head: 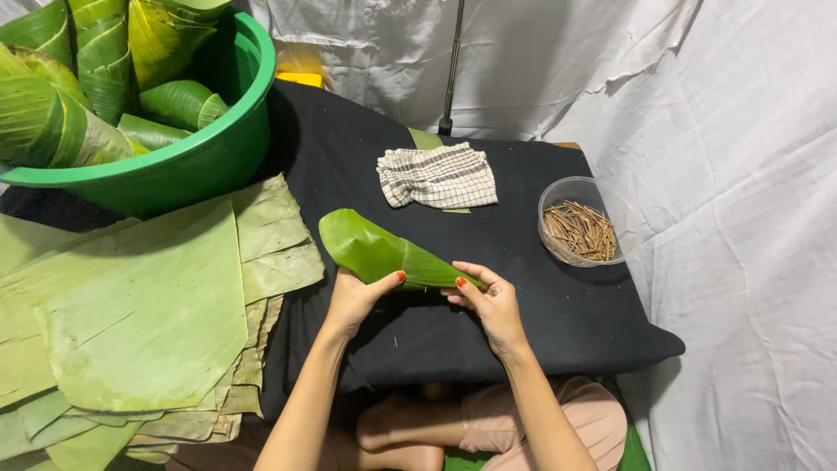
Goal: Folding banana leaves into cones and securing them with small wooden sticks.
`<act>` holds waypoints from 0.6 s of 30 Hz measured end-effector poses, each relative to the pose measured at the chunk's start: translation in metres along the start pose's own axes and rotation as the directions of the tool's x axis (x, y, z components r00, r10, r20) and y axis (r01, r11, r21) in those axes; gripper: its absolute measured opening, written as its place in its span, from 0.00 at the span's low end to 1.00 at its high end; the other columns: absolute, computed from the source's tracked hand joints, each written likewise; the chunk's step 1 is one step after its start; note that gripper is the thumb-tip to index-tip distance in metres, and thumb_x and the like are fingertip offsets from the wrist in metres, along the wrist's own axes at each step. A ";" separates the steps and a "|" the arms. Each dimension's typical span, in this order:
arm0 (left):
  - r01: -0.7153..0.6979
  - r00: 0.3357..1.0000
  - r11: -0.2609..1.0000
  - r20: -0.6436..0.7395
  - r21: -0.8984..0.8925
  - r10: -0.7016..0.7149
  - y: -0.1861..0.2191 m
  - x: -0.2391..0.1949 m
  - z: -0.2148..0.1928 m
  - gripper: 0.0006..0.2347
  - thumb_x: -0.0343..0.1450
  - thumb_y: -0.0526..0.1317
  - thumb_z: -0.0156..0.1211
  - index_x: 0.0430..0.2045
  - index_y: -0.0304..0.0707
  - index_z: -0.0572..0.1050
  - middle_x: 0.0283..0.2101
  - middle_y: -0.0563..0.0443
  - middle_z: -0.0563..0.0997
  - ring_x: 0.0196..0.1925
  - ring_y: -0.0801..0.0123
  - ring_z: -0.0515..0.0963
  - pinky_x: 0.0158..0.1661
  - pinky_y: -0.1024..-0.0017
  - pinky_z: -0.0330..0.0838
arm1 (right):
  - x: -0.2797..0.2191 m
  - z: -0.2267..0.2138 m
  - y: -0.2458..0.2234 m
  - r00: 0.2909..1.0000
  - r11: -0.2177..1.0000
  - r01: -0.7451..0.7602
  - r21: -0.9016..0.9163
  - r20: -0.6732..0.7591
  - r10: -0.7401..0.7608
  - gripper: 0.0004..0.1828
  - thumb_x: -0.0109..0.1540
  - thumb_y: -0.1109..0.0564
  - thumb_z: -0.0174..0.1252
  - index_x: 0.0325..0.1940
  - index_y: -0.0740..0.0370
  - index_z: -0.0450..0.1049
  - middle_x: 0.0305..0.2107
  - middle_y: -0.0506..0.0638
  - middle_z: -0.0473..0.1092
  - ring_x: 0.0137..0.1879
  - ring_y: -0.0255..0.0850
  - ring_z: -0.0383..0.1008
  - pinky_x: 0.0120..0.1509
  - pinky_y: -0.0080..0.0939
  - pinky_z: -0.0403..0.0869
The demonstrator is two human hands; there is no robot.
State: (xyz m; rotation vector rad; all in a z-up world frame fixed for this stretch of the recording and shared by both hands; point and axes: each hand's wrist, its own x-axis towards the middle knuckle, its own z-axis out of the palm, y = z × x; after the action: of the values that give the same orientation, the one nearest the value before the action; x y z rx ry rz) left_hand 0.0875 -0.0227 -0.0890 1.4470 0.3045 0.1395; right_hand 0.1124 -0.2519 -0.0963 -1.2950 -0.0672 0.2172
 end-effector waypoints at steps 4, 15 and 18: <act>-0.004 1.000 1.000 0.007 -0.009 0.004 0.013 -0.003 0.010 0.24 0.57 0.34 0.80 0.45 0.32 0.76 0.41 0.45 0.83 0.43 0.67 0.81 0.47 0.66 0.78 | 0.004 0.001 0.004 0.997 0.998 0.048 0.047 -0.064 -0.045 0.21 0.62 0.64 0.59 0.59 0.73 0.74 0.45 0.72 0.75 0.42 0.55 0.82 0.48 0.46 0.83; -0.137 0.990 0.989 0.027 -0.053 0.139 0.058 0.023 0.103 0.24 0.56 0.36 0.82 0.44 0.31 0.77 0.41 0.46 0.82 0.44 0.69 0.79 0.49 0.65 0.76 | 0.021 -0.063 -0.075 0.928 0.933 0.281 -0.224 -0.187 -0.324 0.14 0.63 0.62 0.61 0.52 0.68 0.78 0.40 0.60 0.78 0.38 0.43 0.82 0.45 0.43 0.83; -0.146 0.987 0.989 0.060 -0.031 0.148 0.048 0.039 0.135 0.25 0.55 0.36 0.82 0.44 0.31 0.77 0.41 0.46 0.82 0.44 0.69 0.78 0.48 0.65 0.76 | 0.031 -0.107 -0.107 0.910 0.881 0.243 -0.405 -0.220 -0.352 0.09 0.64 0.60 0.62 0.47 0.62 0.81 0.36 0.56 0.80 0.38 0.38 0.80 0.45 0.40 0.82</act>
State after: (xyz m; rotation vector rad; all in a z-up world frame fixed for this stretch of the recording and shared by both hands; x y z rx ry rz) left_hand 0.1680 -0.1348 -0.0333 1.4444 0.1446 0.2169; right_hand 0.1738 -0.3742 -0.0254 -1.6604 -0.0615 -0.2690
